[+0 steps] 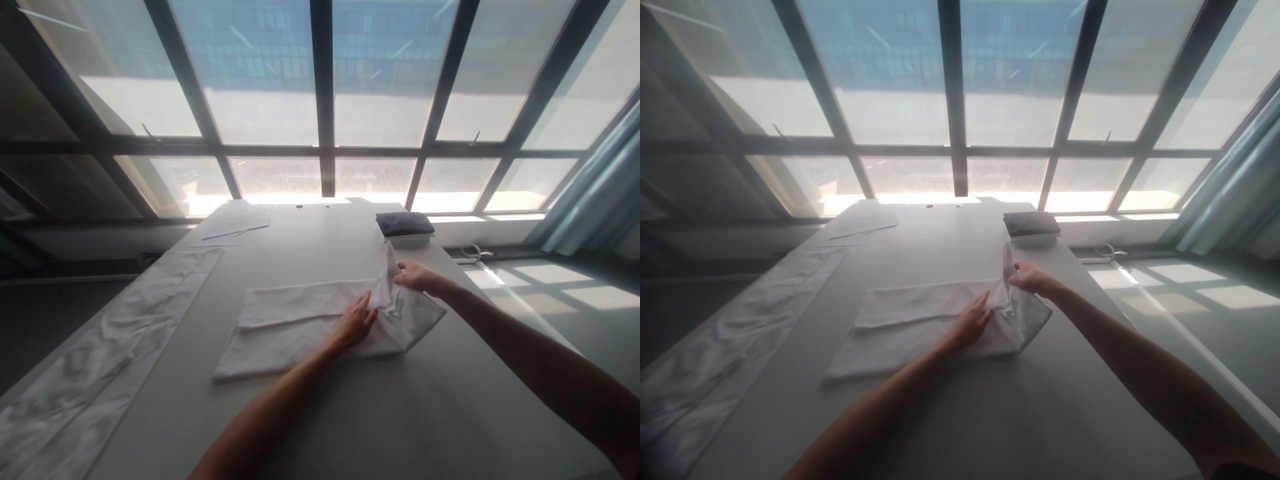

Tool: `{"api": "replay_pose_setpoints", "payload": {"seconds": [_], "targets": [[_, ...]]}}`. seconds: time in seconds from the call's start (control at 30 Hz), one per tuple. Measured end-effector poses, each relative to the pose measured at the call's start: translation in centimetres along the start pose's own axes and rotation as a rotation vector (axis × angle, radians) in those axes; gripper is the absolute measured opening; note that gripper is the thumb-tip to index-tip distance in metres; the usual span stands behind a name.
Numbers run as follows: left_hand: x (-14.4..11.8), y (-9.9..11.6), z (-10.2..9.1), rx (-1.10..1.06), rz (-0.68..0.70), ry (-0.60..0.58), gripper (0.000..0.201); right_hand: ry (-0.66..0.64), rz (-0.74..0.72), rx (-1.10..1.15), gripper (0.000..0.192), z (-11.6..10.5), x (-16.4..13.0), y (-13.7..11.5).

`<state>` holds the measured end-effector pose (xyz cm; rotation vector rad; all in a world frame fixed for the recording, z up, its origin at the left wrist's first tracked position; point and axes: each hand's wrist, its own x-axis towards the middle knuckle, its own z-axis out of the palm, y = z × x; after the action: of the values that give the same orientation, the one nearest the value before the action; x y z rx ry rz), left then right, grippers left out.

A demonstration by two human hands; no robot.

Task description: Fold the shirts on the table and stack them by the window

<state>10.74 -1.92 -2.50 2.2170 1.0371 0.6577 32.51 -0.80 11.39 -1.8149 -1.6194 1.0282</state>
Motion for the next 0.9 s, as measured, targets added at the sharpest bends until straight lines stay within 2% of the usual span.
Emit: {"api": "replay_pose_setpoints", "payload": {"seconds": [0.1,0.17,0.23,0.3,0.33,0.4,0.5,0.57,0.63,0.73,0.8,0.9], "targets": [[1.2,-0.7,0.0,-0.516,-0.132,0.112,0.067,-0.032,0.061,-0.067,0.021,2.5,0.0,-2.1],[1.6,-1.4,-0.1,-0.799,-0.239,0.120,0.075,-0.150,0.127,-0.027,0.030,4.4,-0.2,-3.1],[1.8,-1.9,-0.2,-0.943,-0.369,0.148,0.078,-0.298,0.135,0.056,0.036,6.1,-0.3,-3.2],[1.7,-2.2,-0.5,-1.001,-0.443,0.180,0.064,-0.341,0.095,0.104,0.035,7.1,0.0,-2.2],[1.7,-2.2,-0.7,-1.039,-0.448,0.179,0.055,-0.294,0.066,0.110,0.033,7.3,0.5,-1.3],[1.6,-2.0,-1.0,-1.134,-0.434,0.157,0.047,-0.102,-0.026,0.096,0.030,7.1,1.8,0.9],[1.4,-1.7,-1.2,-1.213,-0.467,0.162,0.051,0.212,-0.202,0.050,0.029,6.3,4.3,4.2],[1.3,-1.6,-1.1,-1.228,-0.485,0.173,0.054,0.331,-0.274,0.040,0.034,6.0,5.8,5.5],[1.2,-1.7,-1.0,-1.269,-0.472,0.160,0.057,0.351,-0.317,0.077,0.039,6.4,7.0,6.1],[1.0,-1.6,-1.1,-1.288,-0.472,0.166,0.058,0.220,-0.388,0.171,0.047,7.6,8.3,6.0],[0.7,-1.2,-1.3,-1.261,-0.476,0.195,0.057,0.152,-0.407,0.160,0.052,8.4,9.1,5.8],[0.1,-0.6,-1.6,-1.240,-0.452,0.231,0.058,0.133,-0.404,0.073,0.055,9.2,9.9,5.8]]}}
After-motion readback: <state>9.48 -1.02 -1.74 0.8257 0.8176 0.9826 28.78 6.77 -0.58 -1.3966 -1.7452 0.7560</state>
